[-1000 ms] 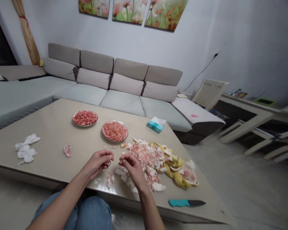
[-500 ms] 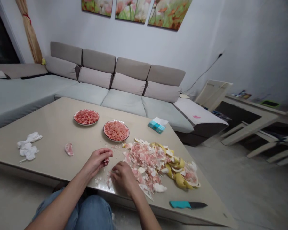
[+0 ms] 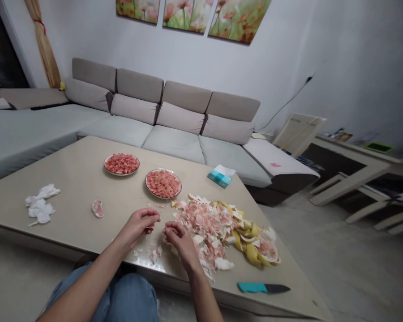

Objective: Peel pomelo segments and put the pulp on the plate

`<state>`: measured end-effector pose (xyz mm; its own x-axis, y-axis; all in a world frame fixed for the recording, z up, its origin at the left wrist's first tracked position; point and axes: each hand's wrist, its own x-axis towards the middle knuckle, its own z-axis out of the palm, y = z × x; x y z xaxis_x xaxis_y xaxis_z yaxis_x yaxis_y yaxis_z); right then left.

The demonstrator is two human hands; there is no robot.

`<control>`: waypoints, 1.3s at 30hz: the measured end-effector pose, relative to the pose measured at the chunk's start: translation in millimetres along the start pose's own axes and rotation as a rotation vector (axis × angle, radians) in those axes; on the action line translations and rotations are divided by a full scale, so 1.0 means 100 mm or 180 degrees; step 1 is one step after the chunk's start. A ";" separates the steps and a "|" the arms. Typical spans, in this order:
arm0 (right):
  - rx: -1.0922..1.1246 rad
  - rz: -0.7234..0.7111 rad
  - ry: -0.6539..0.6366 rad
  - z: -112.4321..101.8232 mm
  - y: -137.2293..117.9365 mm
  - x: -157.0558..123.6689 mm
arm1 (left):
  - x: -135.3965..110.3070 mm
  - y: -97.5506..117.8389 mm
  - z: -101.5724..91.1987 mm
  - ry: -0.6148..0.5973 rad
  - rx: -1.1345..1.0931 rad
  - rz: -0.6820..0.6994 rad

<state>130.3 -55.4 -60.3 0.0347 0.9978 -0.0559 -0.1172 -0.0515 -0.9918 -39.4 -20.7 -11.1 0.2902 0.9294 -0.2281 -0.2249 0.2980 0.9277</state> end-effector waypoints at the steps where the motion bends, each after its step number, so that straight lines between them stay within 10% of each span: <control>1: 0.0323 0.0097 0.0028 0.04 0.02 0.00 | 0.00 -0.01 0.01 -0.0012 0.0076 0.0030; 17: 0.2764 0.0882 0.0343 0.28 0.26 0.08 | 0.04 -0.04 0.02 -0.0098 0.0308 0.0276; 23: 0.2539 0.0873 0.0502 0.09 0.09 0.34 | 0.07 -0.06 -0.02 0.0350 -0.0656 0.0205; 32: 0.1532 -0.0060 0.0662 0.19 -0.81 1.69 | 0.12 -0.08 0.01 0.0347 -0.1293 0.0068; 39: 0.0478 -0.0396 0.0500 0.02 -0.49 0.94 | 0.09 -0.05 -0.04 0.0316 -0.1173 0.0180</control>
<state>137.6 41.1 -16.5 0.2106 0.9769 0.0367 -0.2482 0.0898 -0.9645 -39.4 -13.2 -18.8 0.1805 0.9577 -0.2240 -0.5625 0.2873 0.7753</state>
